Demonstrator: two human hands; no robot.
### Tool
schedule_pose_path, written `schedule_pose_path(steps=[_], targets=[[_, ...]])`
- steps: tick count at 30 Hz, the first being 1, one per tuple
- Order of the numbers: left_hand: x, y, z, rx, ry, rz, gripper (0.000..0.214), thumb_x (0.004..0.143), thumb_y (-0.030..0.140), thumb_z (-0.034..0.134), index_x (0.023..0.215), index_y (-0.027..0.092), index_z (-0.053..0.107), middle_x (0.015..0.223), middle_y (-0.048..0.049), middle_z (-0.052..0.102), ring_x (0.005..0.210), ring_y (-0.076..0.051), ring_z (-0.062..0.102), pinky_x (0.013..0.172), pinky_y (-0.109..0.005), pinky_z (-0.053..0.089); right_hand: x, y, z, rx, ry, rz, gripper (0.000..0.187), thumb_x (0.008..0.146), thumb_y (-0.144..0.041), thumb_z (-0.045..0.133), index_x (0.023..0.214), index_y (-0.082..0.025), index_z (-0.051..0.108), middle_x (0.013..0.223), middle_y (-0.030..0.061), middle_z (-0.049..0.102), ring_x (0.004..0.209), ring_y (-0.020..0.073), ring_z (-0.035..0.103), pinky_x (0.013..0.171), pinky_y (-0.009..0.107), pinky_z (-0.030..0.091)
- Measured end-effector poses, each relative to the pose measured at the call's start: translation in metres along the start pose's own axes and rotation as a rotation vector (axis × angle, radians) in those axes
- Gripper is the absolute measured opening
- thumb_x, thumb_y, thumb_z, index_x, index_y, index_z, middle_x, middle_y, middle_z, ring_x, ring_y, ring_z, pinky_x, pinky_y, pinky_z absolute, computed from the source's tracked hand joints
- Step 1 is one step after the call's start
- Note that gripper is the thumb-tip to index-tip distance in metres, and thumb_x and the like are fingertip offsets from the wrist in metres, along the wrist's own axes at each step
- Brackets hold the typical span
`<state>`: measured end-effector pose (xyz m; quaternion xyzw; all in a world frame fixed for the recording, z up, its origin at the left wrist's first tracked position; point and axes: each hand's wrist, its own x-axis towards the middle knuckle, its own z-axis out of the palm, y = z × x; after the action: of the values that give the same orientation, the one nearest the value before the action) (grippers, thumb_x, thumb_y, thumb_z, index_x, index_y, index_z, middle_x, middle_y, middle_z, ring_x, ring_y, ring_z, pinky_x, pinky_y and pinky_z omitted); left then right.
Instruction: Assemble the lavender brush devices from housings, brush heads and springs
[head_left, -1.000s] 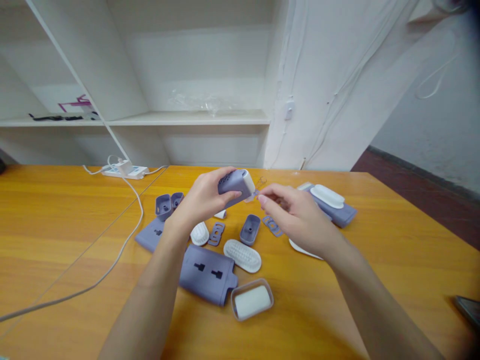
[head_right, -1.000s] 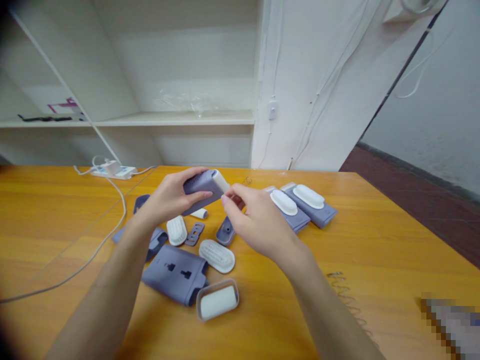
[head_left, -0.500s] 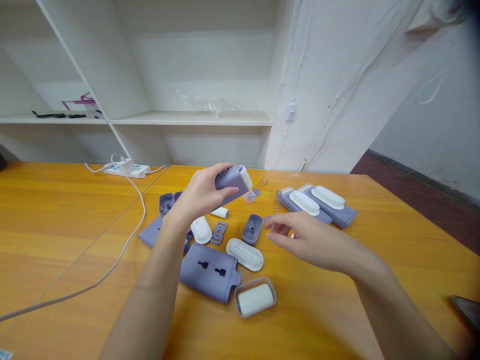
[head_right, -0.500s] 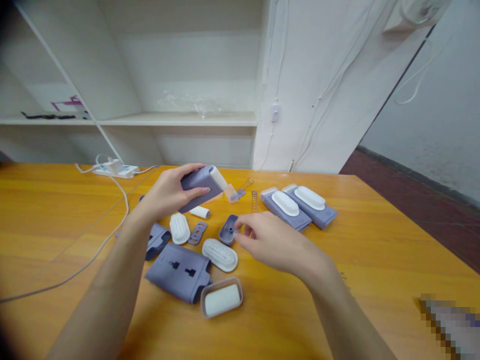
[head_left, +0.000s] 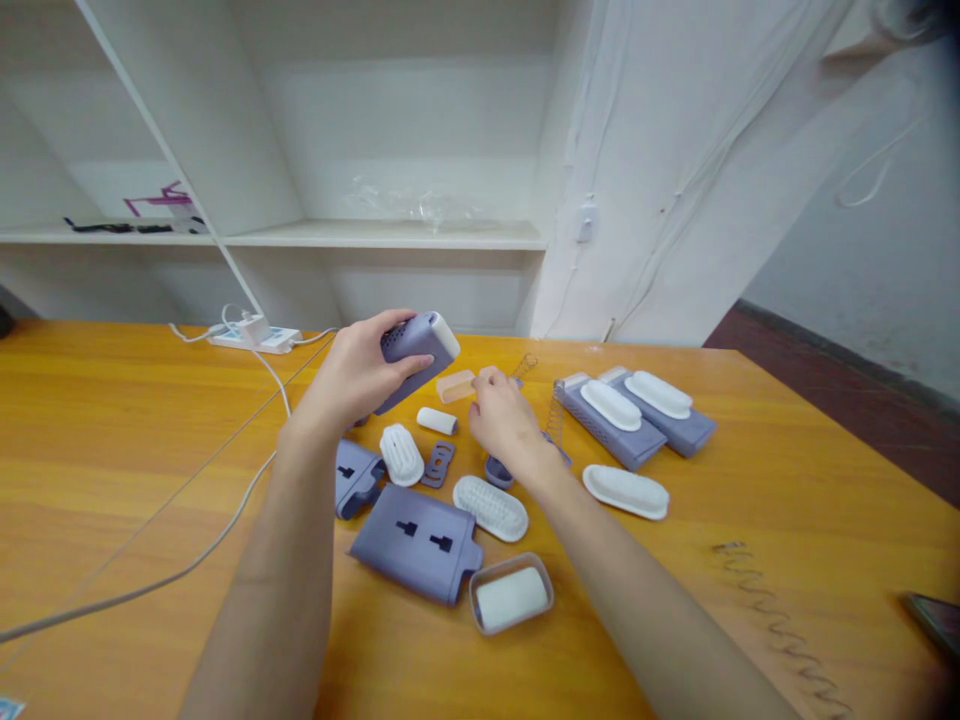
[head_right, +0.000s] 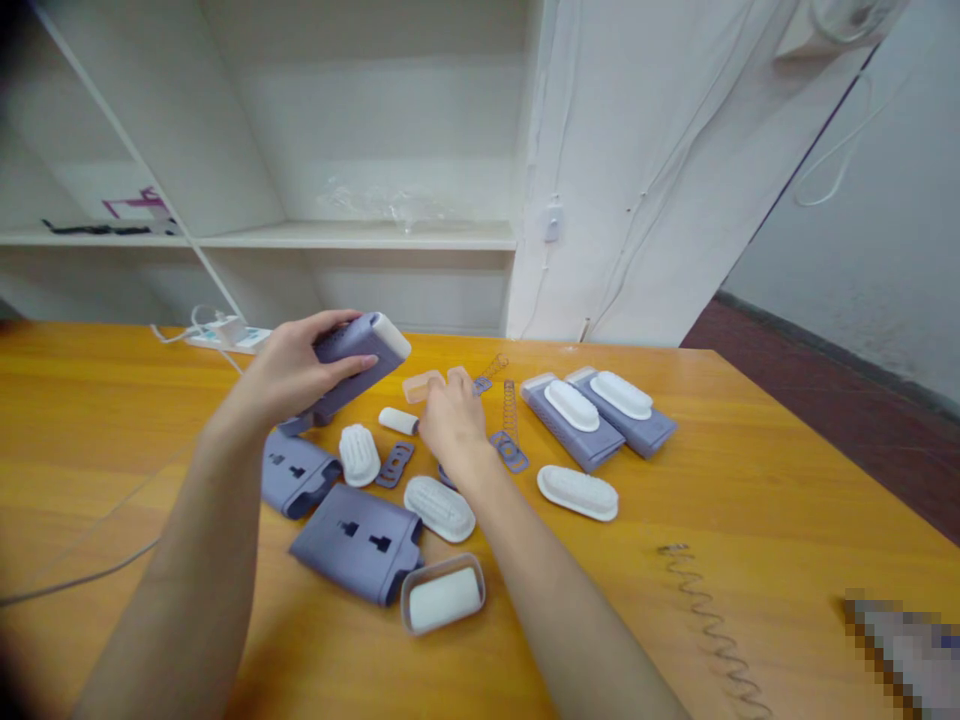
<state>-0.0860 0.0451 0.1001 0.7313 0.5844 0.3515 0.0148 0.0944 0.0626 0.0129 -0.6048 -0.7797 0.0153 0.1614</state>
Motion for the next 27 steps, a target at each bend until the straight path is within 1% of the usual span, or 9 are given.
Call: schedule_pose_path(steps=[4,9,13,15,18,20,23,25,27], targets=[[-0.001,0.003,0.002,-0.009,-0.019,-0.003,0.053,0.074,0.038,0.069,0.124,0.021,0.063,0.112,-0.0058,0.071,0.096,-0.023,0.065,0.085,-0.032,0.049,0.02,0.004,0.026,-0.052,-0.019,0.144,0.042,0.083,-0.011,0.053,0.125,-0.009,0.055,0.129,0.0248,0.052,0.12,0.0336,0.049,0.094,0.045,0.044],[0.0,0.006,0.006,-0.036,-0.036,0.015,0.052,0.074,0.037,0.07,0.123,0.02,0.063,0.114,-0.0062,0.07,0.099,-0.023,0.065,0.087,-0.032,0.049,0.033,0.018,0.035,-0.076,-0.003,0.207,0.032,0.088,-0.006,0.044,0.116,-0.011,0.06,0.114,0.022,0.06,0.109,0.0304,0.059,0.084,0.04,0.049],[0.002,0.008,0.015,-0.04,-0.07,0.03,0.053,0.075,0.036,0.071,0.123,0.018,0.062,0.112,-0.0073,0.071,0.097,-0.024,0.066,0.085,-0.033,0.049,0.033,0.016,0.024,-0.067,0.036,0.198,0.027,0.089,-0.004,0.042,0.104,-0.01,0.063,0.106,0.0201,0.062,0.098,0.0282,0.065,0.078,0.036,0.05],[0.003,0.008,0.019,-0.04,-0.092,0.032,0.053,0.075,0.036,0.071,0.124,0.017,0.062,0.111,-0.0078,0.071,0.096,-0.024,0.066,0.085,-0.033,0.049,0.029,0.013,0.012,-0.056,0.069,0.194,0.027,0.089,-0.006,0.042,0.108,-0.012,0.06,0.106,0.0182,0.063,0.095,0.0263,0.066,0.076,0.033,0.051],[0.003,0.007,0.024,-0.039,-0.114,0.042,0.054,0.075,0.034,0.07,0.125,0.017,0.061,0.114,-0.0081,0.07,0.099,-0.024,0.066,0.088,-0.033,0.049,0.019,0.012,-0.012,-0.021,0.14,0.181,0.025,0.093,-0.016,0.041,0.114,-0.016,0.054,0.11,0.0149,0.062,0.093,0.0248,0.066,0.075,0.033,0.05],[0.004,0.007,0.025,-0.03,-0.121,0.05,0.053,0.075,0.032,0.07,0.125,0.017,0.061,0.116,-0.008,0.069,0.103,-0.024,0.065,0.091,-0.034,0.048,0.013,0.016,-0.027,0.088,0.218,0.186,0.023,0.09,-0.016,0.046,0.112,-0.016,0.055,0.108,0.0144,0.064,0.093,0.026,0.066,0.077,0.035,0.05],[0.004,0.006,0.025,-0.021,-0.141,0.041,0.052,0.075,0.032,0.069,0.125,0.017,0.061,0.119,-0.0086,0.068,0.106,-0.025,0.064,0.094,-0.036,0.047,0.007,0.026,-0.04,0.317,0.233,0.164,0.024,0.083,-0.017,0.056,0.107,-0.017,0.058,0.102,0.0133,0.068,0.097,0.0276,0.065,0.081,0.039,0.05],[0.004,0.006,0.024,-0.035,-0.159,0.033,0.052,0.075,0.031,0.069,0.125,0.016,0.061,0.119,-0.0091,0.068,0.106,-0.025,0.064,0.095,-0.037,0.046,0.004,0.032,-0.042,0.538,0.255,0.17,0.025,0.081,-0.023,0.061,0.106,-0.018,0.06,0.096,0.0104,0.069,0.09,0.0256,0.066,0.078,0.04,0.051],[0.004,0.006,0.023,-0.063,-0.17,0.036,0.052,0.075,0.032,0.069,0.124,0.016,0.061,0.12,-0.0093,0.068,0.107,-0.026,0.063,0.097,-0.038,0.046,0.002,0.035,-0.042,0.81,0.282,0.171,0.028,0.083,-0.03,0.061,0.109,-0.021,0.06,0.092,0.0077,0.069,0.078,0.0219,0.067,0.07,0.038,0.054]])
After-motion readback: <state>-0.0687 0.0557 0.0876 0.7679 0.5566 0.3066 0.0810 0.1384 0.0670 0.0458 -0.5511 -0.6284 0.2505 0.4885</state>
